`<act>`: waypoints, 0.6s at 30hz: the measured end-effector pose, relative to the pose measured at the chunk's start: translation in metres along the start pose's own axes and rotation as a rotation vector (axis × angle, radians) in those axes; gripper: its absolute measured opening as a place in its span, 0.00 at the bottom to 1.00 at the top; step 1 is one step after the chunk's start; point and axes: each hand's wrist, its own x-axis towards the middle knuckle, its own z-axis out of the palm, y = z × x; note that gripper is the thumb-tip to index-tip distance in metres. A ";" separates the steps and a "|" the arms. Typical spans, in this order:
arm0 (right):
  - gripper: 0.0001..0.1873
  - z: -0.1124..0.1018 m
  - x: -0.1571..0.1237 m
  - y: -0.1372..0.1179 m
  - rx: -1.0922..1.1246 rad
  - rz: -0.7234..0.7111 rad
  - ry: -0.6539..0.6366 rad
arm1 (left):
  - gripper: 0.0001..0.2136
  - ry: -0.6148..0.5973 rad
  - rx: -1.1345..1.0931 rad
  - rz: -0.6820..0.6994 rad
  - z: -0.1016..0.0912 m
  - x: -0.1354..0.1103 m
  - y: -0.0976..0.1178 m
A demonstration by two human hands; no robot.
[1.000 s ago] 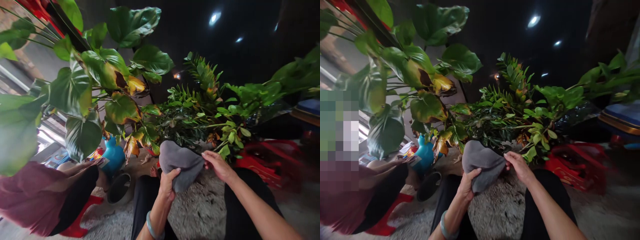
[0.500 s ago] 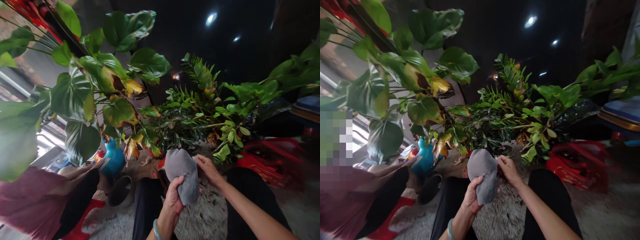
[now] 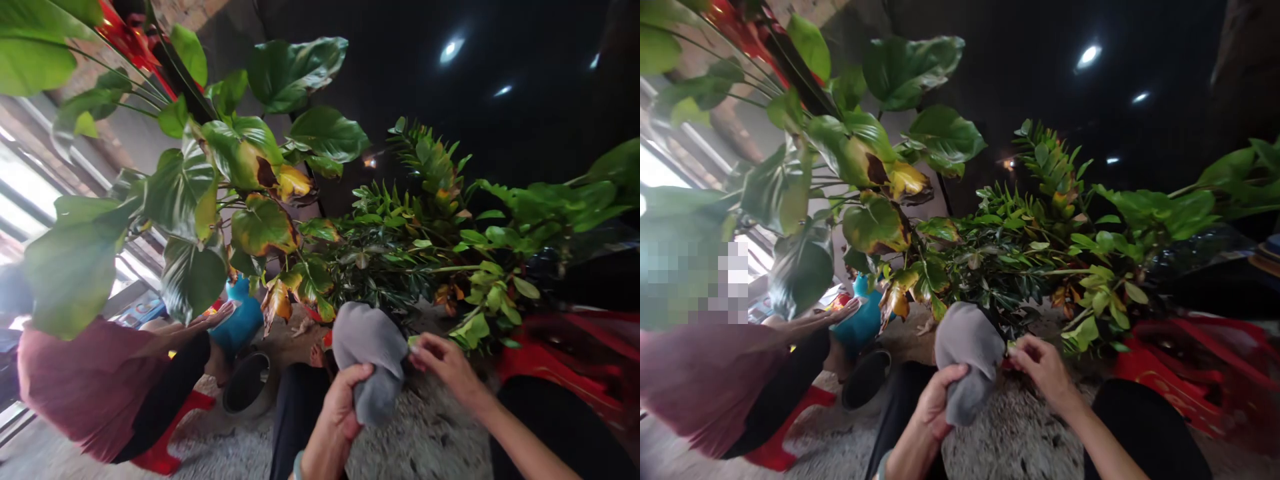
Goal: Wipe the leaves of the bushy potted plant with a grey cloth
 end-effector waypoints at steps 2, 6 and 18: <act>0.21 -0.014 0.005 0.006 0.025 0.127 0.258 | 0.04 0.134 -0.001 0.152 0.012 -0.013 0.036; 0.16 -0.042 0.022 0.015 0.169 0.389 0.657 | 0.05 0.182 -0.053 0.563 0.036 -0.021 0.101; 0.10 -0.037 0.038 0.021 0.573 0.473 0.394 | 0.14 0.164 0.198 0.377 0.006 -0.005 0.070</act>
